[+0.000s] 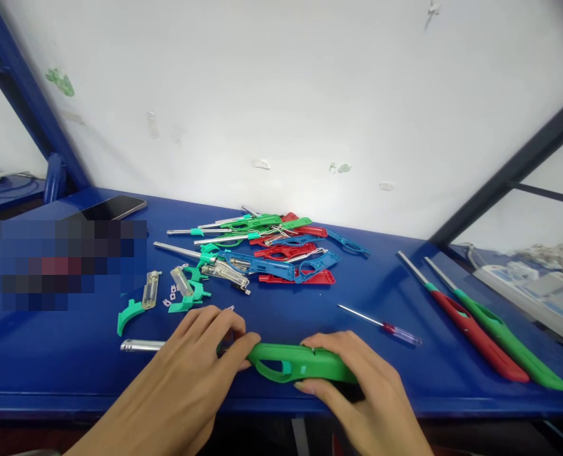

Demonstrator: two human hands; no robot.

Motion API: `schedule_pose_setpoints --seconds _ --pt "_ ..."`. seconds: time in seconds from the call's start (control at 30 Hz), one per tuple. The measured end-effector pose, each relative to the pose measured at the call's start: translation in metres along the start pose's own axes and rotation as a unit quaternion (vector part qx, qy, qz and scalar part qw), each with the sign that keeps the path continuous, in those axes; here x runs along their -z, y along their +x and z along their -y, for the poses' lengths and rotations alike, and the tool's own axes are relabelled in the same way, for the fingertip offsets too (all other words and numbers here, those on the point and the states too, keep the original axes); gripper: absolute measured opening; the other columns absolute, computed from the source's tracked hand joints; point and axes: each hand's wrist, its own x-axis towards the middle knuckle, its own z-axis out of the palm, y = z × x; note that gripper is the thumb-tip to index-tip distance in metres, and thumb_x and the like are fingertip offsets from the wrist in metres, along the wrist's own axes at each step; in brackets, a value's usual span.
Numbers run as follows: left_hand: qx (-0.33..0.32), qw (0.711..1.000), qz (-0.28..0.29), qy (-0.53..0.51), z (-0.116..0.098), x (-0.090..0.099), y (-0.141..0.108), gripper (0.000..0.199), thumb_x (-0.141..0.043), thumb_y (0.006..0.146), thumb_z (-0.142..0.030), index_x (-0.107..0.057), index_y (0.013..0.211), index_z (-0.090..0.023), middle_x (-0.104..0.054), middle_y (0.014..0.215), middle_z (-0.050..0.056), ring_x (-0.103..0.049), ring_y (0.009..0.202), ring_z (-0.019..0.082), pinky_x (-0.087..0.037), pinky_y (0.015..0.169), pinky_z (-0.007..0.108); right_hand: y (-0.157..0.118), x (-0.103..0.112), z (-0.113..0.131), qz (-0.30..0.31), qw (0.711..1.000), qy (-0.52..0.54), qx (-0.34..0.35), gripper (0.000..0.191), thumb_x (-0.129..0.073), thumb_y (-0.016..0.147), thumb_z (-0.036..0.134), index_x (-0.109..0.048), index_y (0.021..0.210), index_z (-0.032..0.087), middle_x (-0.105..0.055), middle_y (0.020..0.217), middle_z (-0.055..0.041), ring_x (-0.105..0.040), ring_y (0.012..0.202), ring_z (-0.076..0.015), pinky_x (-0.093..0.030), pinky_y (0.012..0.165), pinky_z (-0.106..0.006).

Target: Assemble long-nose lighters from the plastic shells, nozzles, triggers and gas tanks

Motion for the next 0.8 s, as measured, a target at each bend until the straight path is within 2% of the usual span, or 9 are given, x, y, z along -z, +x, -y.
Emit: schedule_pose_setpoints --seconds 0.13,0.27,0.37,0.47,0.57,0.7,0.8 --pt "-0.005 1.0 -0.009 0.001 0.003 0.004 0.006 0.057 -0.04 0.082 0.013 -0.071 0.115 -0.022 -0.076 0.106 0.005 -0.071 0.094 0.023 -0.056 0.087 0.035 0.003 0.001 0.007 -0.003 1.0 0.018 -0.019 0.029 -0.067 0.11 0.053 -0.08 0.125 0.033 -0.082 0.098 0.0012 -0.082 0.083 -0.0167 -0.067 0.075 -0.022" --pt "-0.004 1.0 -0.002 -0.027 0.003 0.002 0.002 0.06 -0.041 0.082 0.012 -0.071 0.119 -0.025 -0.077 0.11 0.003 -0.071 0.101 0.022 -0.053 0.093 0.034 0.003 -0.002 0.008 -0.004 0.999 0.052 -0.01 0.025 -0.065 0.112 0.045 -0.083 0.118 0.028 -0.078 0.093 -0.0005 -0.08 0.078 -0.0156 -0.066 0.073 -0.021" --pt "0.004 0.998 -0.003 -0.061 -0.001 -0.002 -0.004 0.054 -0.044 0.092 0.008 -0.071 0.126 -0.026 -0.078 0.12 0.0 -0.068 0.117 0.021 -0.047 0.108 0.033 0.001 -0.004 0.006 -0.023 0.998 0.048 0.016 0.023 -0.064 0.113 0.039 -0.082 0.114 0.026 -0.078 0.09 -0.0007 -0.079 0.076 -0.0156 -0.065 0.072 -0.022" --pt "0.011 0.999 -0.005 -0.047 -0.005 -0.004 -0.006 0.033 -0.051 0.111 -0.013 -0.069 0.137 -0.022 -0.079 0.128 0.002 -0.065 0.124 0.024 -0.042 0.114 0.035 -0.002 -0.005 0.004 -0.038 0.998 0.029 0.042 0.02 -0.064 0.114 0.034 -0.081 0.118 0.025 -0.08 0.092 -0.0008 -0.08 0.078 -0.0156 -0.066 0.075 -0.023" --pt "-0.006 0.999 -0.001 -0.051 -0.006 -0.004 0.001 0.03 -0.044 0.119 -0.024 -0.074 0.126 -0.022 -0.082 0.113 0.001 -0.07 0.107 0.024 -0.047 0.105 0.038 -0.003 -0.003 0.003 -0.037 0.998 0.013 0.058 0.02 -0.064 0.114 0.031 -0.082 0.119 0.024 -0.08 0.091 -0.001 -0.08 0.079 -0.0153 -0.066 0.076 -0.022" --pt "-0.018 0.996 -0.024 -0.086 -0.005 -0.003 0.015 0.035 -0.048 0.117 -0.018 -0.073 0.093 -0.023 -0.079 0.09 -0.002 -0.07 0.083 0.018 -0.051 0.094 0.037 -0.003 -0.003 0.003 -0.042 0.995 0.003 0.087 0.024 -0.06 0.116 0.028 -0.082 0.117 0.021 -0.081 0.091 -0.0025 -0.081 0.078 -0.0147 -0.066 0.074 -0.021" --pt "-0.011 0.994 -0.052 -0.098 -0.005 -0.002 0.021 0.032 -0.051 0.114 -0.01 -0.071 0.092 -0.022 -0.078 0.083 -0.005 -0.069 0.076 0.015 -0.049 0.096 0.036 -0.003 -0.004 0.006 -0.047 0.995 -0.021 0.081 0.026 -0.059 0.116 0.034 -0.082 0.114 0.023 -0.081 0.088 -0.0013 -0.08 0.074 -0.0147 -0.066 0.072 -0.023"
